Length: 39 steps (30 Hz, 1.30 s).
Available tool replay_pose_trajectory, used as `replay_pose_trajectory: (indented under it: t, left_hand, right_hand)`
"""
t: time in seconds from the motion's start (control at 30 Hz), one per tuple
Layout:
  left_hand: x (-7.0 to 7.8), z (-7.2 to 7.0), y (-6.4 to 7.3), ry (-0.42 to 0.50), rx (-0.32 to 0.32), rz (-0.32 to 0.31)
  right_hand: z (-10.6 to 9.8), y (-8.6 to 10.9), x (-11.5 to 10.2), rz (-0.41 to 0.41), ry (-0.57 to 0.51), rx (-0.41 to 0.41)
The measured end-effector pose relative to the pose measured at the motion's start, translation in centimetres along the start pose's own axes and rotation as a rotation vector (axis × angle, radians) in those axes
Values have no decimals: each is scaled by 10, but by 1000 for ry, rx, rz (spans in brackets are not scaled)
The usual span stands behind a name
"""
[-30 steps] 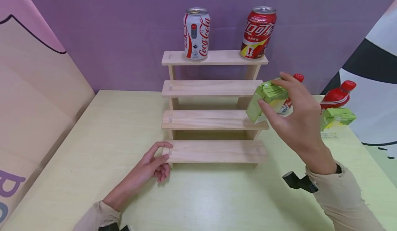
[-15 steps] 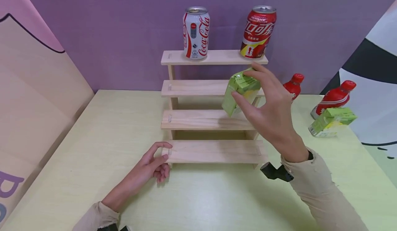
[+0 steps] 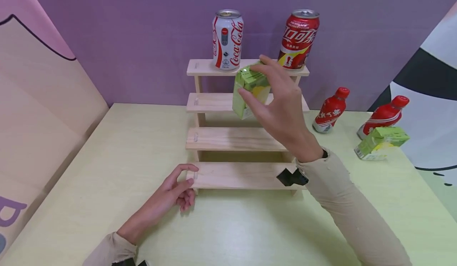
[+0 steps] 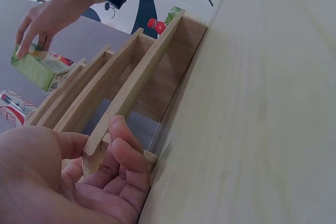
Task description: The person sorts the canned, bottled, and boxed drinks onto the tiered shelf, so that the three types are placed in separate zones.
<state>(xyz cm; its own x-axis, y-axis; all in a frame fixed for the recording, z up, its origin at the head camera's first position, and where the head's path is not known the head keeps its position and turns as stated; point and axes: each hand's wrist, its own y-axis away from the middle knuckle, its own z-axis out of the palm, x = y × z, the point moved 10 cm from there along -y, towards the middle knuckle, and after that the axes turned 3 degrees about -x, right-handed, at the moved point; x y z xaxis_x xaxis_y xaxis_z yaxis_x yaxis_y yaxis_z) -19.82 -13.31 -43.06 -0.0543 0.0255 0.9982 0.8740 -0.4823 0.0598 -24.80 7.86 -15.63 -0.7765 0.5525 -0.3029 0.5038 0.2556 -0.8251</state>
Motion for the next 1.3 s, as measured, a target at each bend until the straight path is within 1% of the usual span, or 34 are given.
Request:
replay_pose_trajectory:
  t: [0.13,0.33,0.43,0.5,0.67,0.77,0.83,0.97,1.1,1.2,1.3]
  left_hand:
    - [1,-1,0,-6,-3,9]
    - [2,-1,0,-4,-14,13]
    - [3,-1,0,-15,-15,20]
    - [5,-1,0,-25,-13,26]
    - [5,-2,-1,-22,-12,27]
    - [3,-2,0,-21,-10,22]
    - [2,-2,-1,-19,-10,22]
    - [2,-1,-1,-17,-10,22]
    - [2,-1,-1,-15,-7,20]
    - [3,-1,-1,-15,-5,19]
    - [3,-2,0,-20,-5,19]
  right_hand:
    - [18,-12,1,9,11,-22]
    - [37,-26,4,25,21,-7]
    - [46,-31,9,47,24,-4]
    - [54,-33,14,72,38,-24]
    - [71,-29,25,140,66,-69]
    - [73,-27,27,155,58,-66]
    - [74,-25,27,145,49,-64]
    - [75,-19,30,91,41,-64]
    - [78,-13,33,47,65,-103]
    - [82,-10,36,46,79,-142]
    - [85,-8,38,73,79,-157]
